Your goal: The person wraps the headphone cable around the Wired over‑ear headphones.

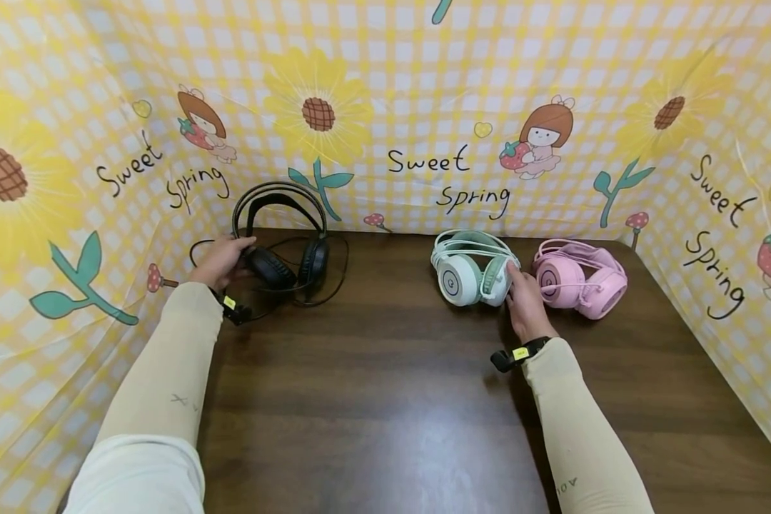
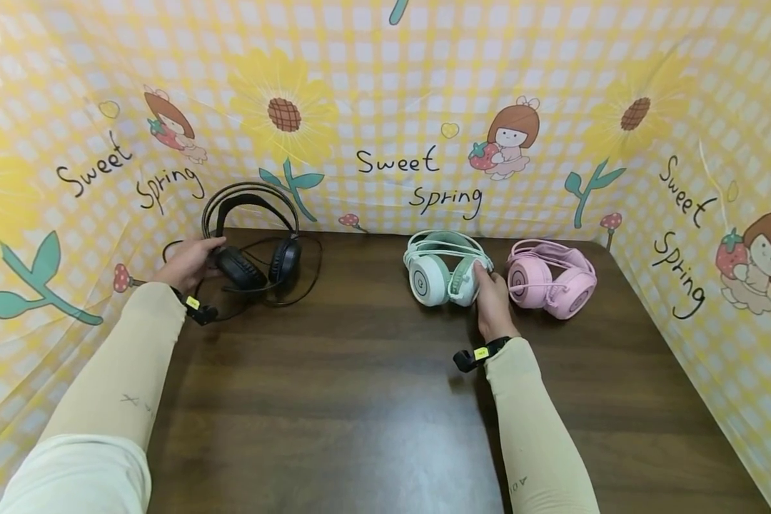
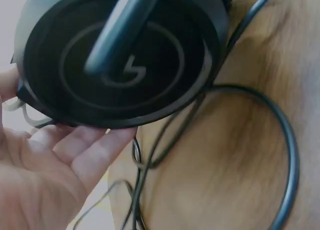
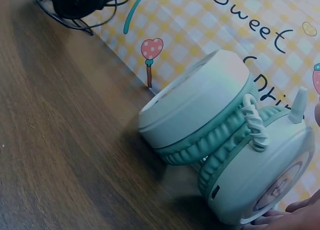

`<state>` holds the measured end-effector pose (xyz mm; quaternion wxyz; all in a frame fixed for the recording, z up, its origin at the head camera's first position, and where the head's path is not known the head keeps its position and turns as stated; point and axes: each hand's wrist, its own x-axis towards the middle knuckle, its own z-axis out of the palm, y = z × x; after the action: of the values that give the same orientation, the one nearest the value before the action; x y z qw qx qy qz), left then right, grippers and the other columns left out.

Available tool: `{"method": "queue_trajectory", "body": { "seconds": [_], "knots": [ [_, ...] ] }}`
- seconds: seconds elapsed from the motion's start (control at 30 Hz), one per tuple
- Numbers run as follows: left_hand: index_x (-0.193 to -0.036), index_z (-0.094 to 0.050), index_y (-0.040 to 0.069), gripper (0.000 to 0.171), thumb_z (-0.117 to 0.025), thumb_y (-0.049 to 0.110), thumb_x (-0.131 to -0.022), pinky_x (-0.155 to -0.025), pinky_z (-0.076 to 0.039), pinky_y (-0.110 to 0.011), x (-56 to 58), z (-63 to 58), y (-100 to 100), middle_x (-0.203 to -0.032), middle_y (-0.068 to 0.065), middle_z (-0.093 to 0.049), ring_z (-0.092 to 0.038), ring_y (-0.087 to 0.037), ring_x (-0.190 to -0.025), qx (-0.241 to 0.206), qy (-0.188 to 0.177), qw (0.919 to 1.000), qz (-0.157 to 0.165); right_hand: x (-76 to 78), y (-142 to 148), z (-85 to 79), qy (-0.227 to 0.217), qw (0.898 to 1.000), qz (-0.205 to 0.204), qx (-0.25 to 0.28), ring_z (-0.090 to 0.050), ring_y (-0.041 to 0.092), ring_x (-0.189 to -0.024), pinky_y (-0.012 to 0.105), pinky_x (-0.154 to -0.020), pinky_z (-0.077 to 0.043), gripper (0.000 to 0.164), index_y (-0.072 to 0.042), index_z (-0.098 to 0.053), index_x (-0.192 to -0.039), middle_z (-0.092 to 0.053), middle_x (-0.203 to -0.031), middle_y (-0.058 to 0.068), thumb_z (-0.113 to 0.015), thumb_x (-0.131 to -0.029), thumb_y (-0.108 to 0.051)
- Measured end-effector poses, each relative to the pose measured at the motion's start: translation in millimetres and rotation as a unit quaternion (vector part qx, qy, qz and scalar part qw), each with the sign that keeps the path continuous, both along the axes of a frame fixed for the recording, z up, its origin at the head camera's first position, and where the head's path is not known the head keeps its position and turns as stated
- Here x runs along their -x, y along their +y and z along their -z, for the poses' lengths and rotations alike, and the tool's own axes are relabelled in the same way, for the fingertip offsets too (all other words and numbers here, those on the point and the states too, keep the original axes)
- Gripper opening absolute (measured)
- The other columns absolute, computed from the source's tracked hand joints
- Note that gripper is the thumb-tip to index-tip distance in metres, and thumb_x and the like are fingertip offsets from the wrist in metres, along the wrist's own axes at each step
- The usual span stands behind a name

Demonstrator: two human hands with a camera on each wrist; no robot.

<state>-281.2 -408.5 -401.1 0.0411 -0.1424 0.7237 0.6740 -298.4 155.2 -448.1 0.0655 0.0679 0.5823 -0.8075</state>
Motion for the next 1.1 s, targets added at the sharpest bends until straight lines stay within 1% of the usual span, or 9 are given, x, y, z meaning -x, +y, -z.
{"method": "queue_trajectory", "body": {
  "seconds": [0.03,0.1,0.23,0.4,0.53,0.67,0.77,0.93,1.1],
  "knots": [
    [-0.108,-0.046,0.008,0.024,-0.055,0.029,-0.100,-0.063,-0.056,-0.034,-0.4,-1.2,3,-0.076,0.001,-0.058,-0.063,-0.014,-0.062,-0.014,0.012,0.9998,-0.001,-0.2,1,0.0,0.000,1.000,0.001,-0.002,-0.013,0.020,-0.145,0.035,-0.116,-0.010,0.081,0.002,0.001,-0.154,-0.014,-0.158,0.015,-0.046,-0.102,-0.040],
    [-0.112,-0.045,0.008,0.027,-0.055,0.030,-0.100,-0.066,-0.055,-0.034,-1.1,-3.5,9,-0.087,-0.001,-0.057,-0.064,-0.013,-0.067,-0.011,0.035,0.9993,0.004,-1.0,1,-0.5,0.001,1.000,0.006,-0.005,-0.012,0.021,-0.145,0.035,-0.116,-0.010,0.084,0.001,0.003,-0.154,-0.012,-0.159,0.015,-0.048,-0.101,-0.040],
    [-0.111,-0.046,0.008,0.030,-0.057,0.033,-0.099,-0.062,-0.053,-0.031,-2.3,-10.9,23,-0.095,-0.002,-0.055,-0.059,-0.010,-0.067,0.035,0.080,0.9962,0.005,-3.0,3,-4.3,0.007,1.000,0.021,-0.016,-0.012,0.019,-0.144,0.033,-0.116,-0.011,0.085,0.001,0.003,-0.154,-0.009,-0.160,0.014,-0.050,-0.101,-0.038],
    [-0.112,-0.045,0.011,0.033,-0.059,0.037,-0.097,-0.056,-0.047,-0.029,-4.0,-19.0,34,-0.098,0.001,-0.061,-0.059,-0.011,-0.068,0.039,0.093,0.9949,0.004,-7.1,3,-10.8,0.029,0.997,0.053,-0.053,-0.009,0.017,-0.144,0.030,-0.115,-0.010,0.085,0.001,0.001,-0.154,-0.001,-0.161,0.014,-0.053,-0.100,-0.034],
    [-0.113,-0.046,0.009,0.034,-0.060,0.035,-0.096,-0.057,-0.049,-0.028,-3.9,-25.8,43,-0.097,0.002,-0.063,-0.063,-0.011,-0.071,0.017,0.103,0.9946,0.005,-10.5,1,-16.5,0.039,0.993,0.068,-0.093,-0.014,0.020,-0.143,0.031,-0.115,-0.013,0.082,0.001,-0.006,-0.155,-0.010,-0.159,0.018,-0.056,-0.099,-0.032],
    [-0.110,-0.048,0.003,0.029,-0.060,0.027,-0.097,-0.059,-0.053,-0.027,-5.7,-34.4,57,-0.091,0.002,-0.066,-0.065,-0.011,-0.069,-0.001,0.140,0.9901,0.011,-14.0,-1,-21.8,0.046,0.990,0.062,-0.121,-0.018,0.022,-0.142,0.033,-0.115,-0.015,0.079,0.001,-0.012,-0.154,-0.017,-0.157,0.019,-0.057,-0.098,-0.032],
    [-0.108,-0.050,0.000,0.028,-0.061,0.024,-0.098,-0.054,-0.051,-0.024,-8.2,-40.0,67,-0.088,0.001,-0.069,-0.066,-0.011,-0.066,-0.015,0.163,0.9863,0.018,-15.6,-2,-23.9,0.055,0.987,0.064,-0.133,-0.017,0.020,-0.143,0.033,-0.115,-0.015,0.076,0.000,-0.014,-0.154,-0.018,-0.158,0.017,-0.056,-0.099,-0.031],
    [-0.101,-0.053,0.004,0.018,-0.062,0.019,-0.097,-0.054,-0.052,-0.023,-12.2,-44.7,79,-0.086,0.000,-0.069,-0.065,-0.010,-0.064,-0.048,0.174,0.9835,0.019,-16.5,-3,-27.5,0.071,0.982,0.091,-0.149,-0.021,0.021,-0.143,0.032,-0.114,-0.018,0.071,-0.003,-0.022,-0.153,-0.024,-0.156,0.012,-0.058,-0.098,-0.031],
    [-0.100,-0.052,0.003,0.017,-0.059,0.018,-0.098,-0.055,-0.054,-0.026,-15.6,-47.5,90,-0.085,-0.001,-0.069,-0.066,-0.013,-0.063,-0.070,0.172,0.9819,0.035,-19.4,-6,-32.3,0.097,0.978,0.132,-0.132,-0.028,0.021,-0.140,0.029,-0.112,-0.024,0.062,-0.003,-0.035,-0.148,-0.033,-0.152,0.012,-0.062,-0.096,-0.025]
  ]
}}
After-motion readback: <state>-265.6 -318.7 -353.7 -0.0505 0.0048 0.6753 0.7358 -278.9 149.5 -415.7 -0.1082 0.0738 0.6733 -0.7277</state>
